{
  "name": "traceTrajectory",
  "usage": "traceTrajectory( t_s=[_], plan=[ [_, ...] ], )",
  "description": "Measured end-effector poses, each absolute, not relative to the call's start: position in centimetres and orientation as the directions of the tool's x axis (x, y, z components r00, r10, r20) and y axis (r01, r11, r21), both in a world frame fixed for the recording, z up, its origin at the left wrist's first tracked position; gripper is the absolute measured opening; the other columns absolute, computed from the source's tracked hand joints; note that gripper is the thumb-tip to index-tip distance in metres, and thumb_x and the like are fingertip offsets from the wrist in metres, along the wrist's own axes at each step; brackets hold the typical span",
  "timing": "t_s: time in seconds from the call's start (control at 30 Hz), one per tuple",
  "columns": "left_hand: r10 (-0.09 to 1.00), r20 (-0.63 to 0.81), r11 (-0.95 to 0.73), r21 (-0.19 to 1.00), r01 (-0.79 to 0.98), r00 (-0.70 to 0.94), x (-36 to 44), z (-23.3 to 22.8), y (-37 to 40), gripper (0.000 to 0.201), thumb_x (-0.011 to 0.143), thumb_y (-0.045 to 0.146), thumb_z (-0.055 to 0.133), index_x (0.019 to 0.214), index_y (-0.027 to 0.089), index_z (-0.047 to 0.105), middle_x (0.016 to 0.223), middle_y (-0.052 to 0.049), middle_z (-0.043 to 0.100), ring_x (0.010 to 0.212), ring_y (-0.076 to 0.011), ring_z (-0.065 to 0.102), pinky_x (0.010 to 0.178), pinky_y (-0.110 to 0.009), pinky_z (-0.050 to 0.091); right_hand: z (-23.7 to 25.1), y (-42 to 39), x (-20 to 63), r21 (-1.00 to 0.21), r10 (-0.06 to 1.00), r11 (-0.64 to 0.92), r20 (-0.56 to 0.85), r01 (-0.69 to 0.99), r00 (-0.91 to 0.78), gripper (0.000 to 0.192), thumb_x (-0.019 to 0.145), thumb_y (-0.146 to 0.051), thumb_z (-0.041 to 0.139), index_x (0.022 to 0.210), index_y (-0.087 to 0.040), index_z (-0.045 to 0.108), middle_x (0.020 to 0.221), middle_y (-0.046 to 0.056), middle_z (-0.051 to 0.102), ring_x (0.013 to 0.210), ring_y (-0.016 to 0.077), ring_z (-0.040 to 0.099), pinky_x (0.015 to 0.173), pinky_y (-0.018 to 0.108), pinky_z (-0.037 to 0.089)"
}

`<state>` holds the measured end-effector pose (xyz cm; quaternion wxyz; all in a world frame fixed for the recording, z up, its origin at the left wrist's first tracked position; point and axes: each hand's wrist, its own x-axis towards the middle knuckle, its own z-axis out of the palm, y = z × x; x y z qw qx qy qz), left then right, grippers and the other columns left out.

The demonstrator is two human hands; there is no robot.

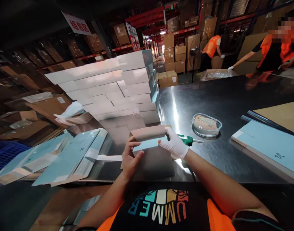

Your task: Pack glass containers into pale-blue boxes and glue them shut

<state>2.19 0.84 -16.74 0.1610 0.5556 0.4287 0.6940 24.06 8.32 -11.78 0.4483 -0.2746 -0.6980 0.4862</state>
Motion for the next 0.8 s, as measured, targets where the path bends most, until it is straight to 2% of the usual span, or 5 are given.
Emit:
traceTrajectory(
  t_s=[0.13, 0.33, 0.57, 0.67, 0.8],
  plan=[
    [0.642, 0.718, -0.699, 0.693, 0.179, -0.27, 1.7, -16.5, 1.4, 0.05, 0.083, 0.056, 0.091, 0.114, 0.025, 0.068, 0.113, -0.008, 0.074, 0.118, -0.0282, 0.074, 0.106, -0.045, 0.056, -13.1, 7.9, 26.4, -0.777, 0.669, 0.629, 0.553, -0.019, -0.497, 0.042, 0.087, -0.047, 0.087, 0.118, -0.022, 0.073, 0.158, 0.016, 0.06, 0.146, 0.0328, 0.059, 0.123, 0.053, 0.045],
    [0.591, 0.804, -0.785, 0.557, 0.271, 0.058, 0.4, -15.1, 0.8, 0.022, 0.098, 0.045, 0.078, 0.111, 0.029, 0.084, 0.112, -0.01, 0.083, 0.125, -0.0334, 0.074, 0.108, -0.058, 0.058, -13.2, 6.7, 27.0, -0.645, 0.511, 0.763, 0.653, -0.056, -0.559, 0.024, 0.106, -0.034, 0.066, 0.128, -0.032, 0.078, 0.147, 0.011, 0.071, 0.142, 0.0268, 0.063, 0.122, 0.053, 0.048],
    [0.654, 0.755, -0.727, 0.642, 0.242, -0.038, 0.2, -16.2, 1.0, 0.041, 0.099, 0.053, 0.075, 0.134, 0.033, 0.077, 0.136, -0.012, 0.078, 0.142, -0.0339, 0.065, 0.118, -0.056, 0.053, -17.1, 5.1, 26.1, -0.924, 0.825, 0.351, 0.228, 0.153, -0.517, 0.112, 0.07, -0.036, 0.091, 0.168, -0.023, 0.04, 0.155, 0.019, 0.062, 0.14, 0.0378, 0.064, 0.112, 0.051, 0.059],
    [0.738, 0.648, -0.609, 0.76, 0.23, -0.189, -0.9, -17.5, 1.9, 0.078, 0.094, 0.07, 0.072, 0.158, 0.03, 0.056, 0.164, -0.018, 0.058, 0.156, -0.0352, 0.052, 0.128, -0.054, 0.044, -16.9, 6.6, 26.4, -0.978, 0.901, 0.183, 0.127, 0.098, -0.416, 0.094, 0.075, -0.04, 0.085, 0.158, -0.021, 0.046, 0.134, 0.017, 0.074, 0.122, 0.0349, 0.075, 0.104, 0.049, 0.063],
    [0.739, 0.515, -0.38, 0.851, 0.363, -0.433, -5.6, -18.3, 1.6, 0.076, 0.092, 0.072, 0.071, 0.149, 0.022, 0.059, 0.159, -0.021, 0.059, 0.15, -0.0368, 0.057, 0.126, -0.053, 0.046, -13.1, 14.6, 27.9, -0.989, 0.991, 0.085, 0.096, 0.123, 0.091, 0.071, 0.079, -0.039, 0.082, 0.141, -0.019, 0.055, 0.122, 0.013, 0.077, 0.106, 0.029, 0.077, 0.091, 0.04, 0.066]
  ],
)
